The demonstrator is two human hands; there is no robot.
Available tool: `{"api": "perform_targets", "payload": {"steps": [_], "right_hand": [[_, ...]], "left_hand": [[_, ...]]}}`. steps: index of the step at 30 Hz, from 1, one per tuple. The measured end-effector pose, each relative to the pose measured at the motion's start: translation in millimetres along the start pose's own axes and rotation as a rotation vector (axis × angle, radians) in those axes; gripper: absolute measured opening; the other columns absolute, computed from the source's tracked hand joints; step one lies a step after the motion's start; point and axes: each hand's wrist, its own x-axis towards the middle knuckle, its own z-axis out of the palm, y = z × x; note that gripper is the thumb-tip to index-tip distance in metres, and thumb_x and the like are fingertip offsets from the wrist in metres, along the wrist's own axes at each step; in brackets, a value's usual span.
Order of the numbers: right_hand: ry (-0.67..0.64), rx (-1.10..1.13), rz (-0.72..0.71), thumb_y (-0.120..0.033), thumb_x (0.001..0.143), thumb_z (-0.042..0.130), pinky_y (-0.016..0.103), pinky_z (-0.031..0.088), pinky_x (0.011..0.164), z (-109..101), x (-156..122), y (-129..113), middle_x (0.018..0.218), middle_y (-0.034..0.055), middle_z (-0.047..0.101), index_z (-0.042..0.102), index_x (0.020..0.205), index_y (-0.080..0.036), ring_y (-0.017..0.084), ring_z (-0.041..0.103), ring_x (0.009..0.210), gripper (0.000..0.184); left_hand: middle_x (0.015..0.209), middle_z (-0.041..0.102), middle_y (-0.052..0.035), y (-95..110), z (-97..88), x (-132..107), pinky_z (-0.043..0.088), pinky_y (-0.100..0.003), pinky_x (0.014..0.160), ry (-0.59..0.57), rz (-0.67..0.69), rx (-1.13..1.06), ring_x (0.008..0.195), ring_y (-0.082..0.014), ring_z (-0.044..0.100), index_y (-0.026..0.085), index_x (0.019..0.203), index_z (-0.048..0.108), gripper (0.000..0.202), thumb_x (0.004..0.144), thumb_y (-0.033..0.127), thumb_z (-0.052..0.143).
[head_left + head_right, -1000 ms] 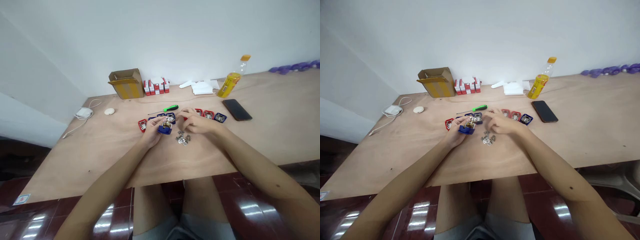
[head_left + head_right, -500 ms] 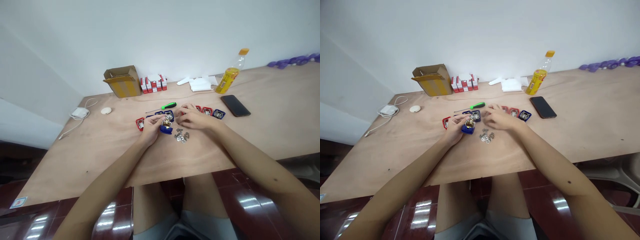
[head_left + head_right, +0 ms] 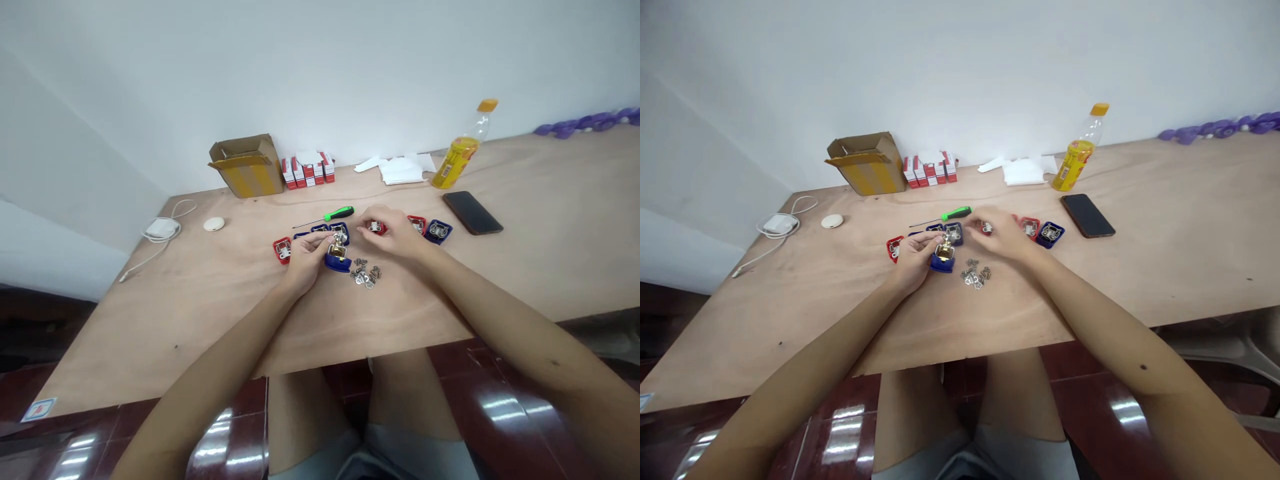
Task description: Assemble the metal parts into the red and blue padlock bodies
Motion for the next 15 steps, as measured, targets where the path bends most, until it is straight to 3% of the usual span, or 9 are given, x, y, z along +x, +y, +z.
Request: {"api": "perform_targets", "payload": {"steps": [5, 11, 15], "right_hand": [[0.079, 0.147, 0.007, -0.024, 0.101, 0.068, 0.046, 0.060, 0.095, 3, 1, -5, 0.110, 0.0070, 0.082, 0.080, 0.111, -0.026, 0.026, 0.076, 0.102, 0.016], [0.068, 0.293, 0.040, -0.026, 0.098, 0.074, 0.046, 0.063, 0.093, 17, 0, -7, 0.107, 0.0061, 0.083, 0.084, 0.106, -0.026, 0.025, 0.077, 0.101, 0.013], [0.027, 0.343, -0.001, -0.028, 0.099, 0.075, 0.045, 0.062, 0.091, 27, 0, -12, 0.102, 0.0057, 0.083, 0.084, 0.104, -0.026, 0.023, 0.075, 0.095, 0.011]], "left_hand": [[0.098, 0.085, -0.0103, -3, -1.8, 1, 0.061, -0.031, 0.078, -0.029, 0.002, 0.071, 0.083, -0.0194, 0.078, 0.017, 0.102, 0.086, 0.038, 0.079, 0.047, 0.093], [0.105, 0.085, -0.0127, -3, 3.2, -1, 0.062, -0.041, 0.095, -0.033, 0.026, 0.114, 0.098, -0.0268, 0.080, 0.017, 0.101, 0.086, 0.042, 0.078, 0.050, 0.093], [0.105, 0.085, -0.0130, -5, 4.5, 0, 0.062, -0.042, 0.096, -0.015, 0.033, 0.114, 0.098, -0.0274, 0.081, 0.016, 0.101, 0.085, 0.043, 0.077, 0.051, 0.094]]}}
